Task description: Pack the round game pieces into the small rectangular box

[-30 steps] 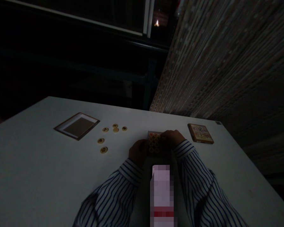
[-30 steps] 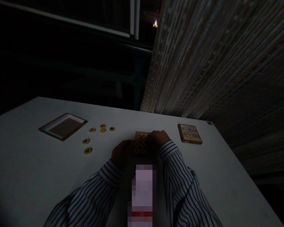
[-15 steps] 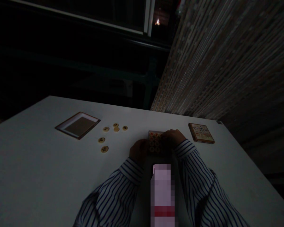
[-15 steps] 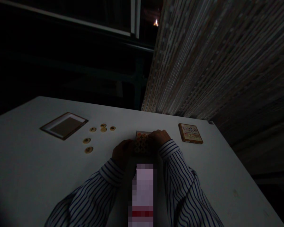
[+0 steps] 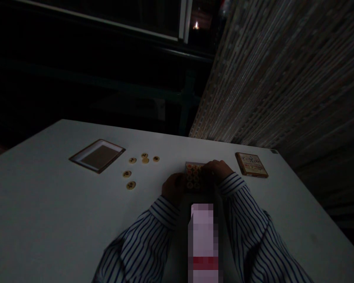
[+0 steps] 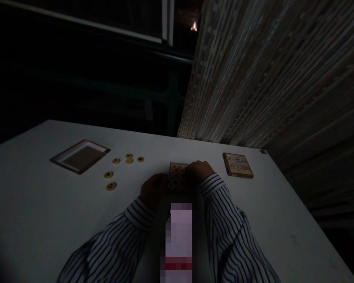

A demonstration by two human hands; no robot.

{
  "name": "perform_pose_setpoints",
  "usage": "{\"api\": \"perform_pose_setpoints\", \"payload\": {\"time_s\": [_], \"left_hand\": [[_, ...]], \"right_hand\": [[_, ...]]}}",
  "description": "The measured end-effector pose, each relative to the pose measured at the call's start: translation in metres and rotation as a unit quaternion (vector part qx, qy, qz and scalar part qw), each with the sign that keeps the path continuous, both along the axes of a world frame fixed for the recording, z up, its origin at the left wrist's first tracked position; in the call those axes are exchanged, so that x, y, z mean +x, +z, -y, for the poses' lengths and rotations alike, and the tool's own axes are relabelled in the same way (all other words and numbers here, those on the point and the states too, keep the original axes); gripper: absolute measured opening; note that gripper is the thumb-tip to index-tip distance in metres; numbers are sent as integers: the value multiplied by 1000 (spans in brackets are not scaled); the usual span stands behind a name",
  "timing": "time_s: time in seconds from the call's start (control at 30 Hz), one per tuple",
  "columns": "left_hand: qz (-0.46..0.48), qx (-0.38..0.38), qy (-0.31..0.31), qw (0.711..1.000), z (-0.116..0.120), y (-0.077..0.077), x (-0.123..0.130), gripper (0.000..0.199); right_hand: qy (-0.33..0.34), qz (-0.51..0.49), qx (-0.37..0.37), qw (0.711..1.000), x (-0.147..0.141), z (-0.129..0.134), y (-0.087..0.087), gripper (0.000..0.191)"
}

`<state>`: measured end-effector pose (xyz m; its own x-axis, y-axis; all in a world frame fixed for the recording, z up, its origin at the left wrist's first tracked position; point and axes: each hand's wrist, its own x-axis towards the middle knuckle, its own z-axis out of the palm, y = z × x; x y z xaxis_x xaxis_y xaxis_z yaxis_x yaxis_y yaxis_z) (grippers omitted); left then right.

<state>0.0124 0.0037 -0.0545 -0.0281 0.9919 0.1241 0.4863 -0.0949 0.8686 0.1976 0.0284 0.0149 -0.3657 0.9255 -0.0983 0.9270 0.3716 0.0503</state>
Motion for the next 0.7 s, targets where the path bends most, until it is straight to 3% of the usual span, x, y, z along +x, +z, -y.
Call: {"api": "perform_pose_setpoints", "payload": {"time_s": [0.43, 0.7], "left_hand": [[-8, 1, -4, 1000, -1, -3, 0, 25], [-4, -7, -7, 1000, 2, 4, 0, 25]], "right_hand": [[-5, 56, -23, 998, -4, -5, -1, 22], [2, 55, -38, 998, -4, -6, 2, 23]]}}
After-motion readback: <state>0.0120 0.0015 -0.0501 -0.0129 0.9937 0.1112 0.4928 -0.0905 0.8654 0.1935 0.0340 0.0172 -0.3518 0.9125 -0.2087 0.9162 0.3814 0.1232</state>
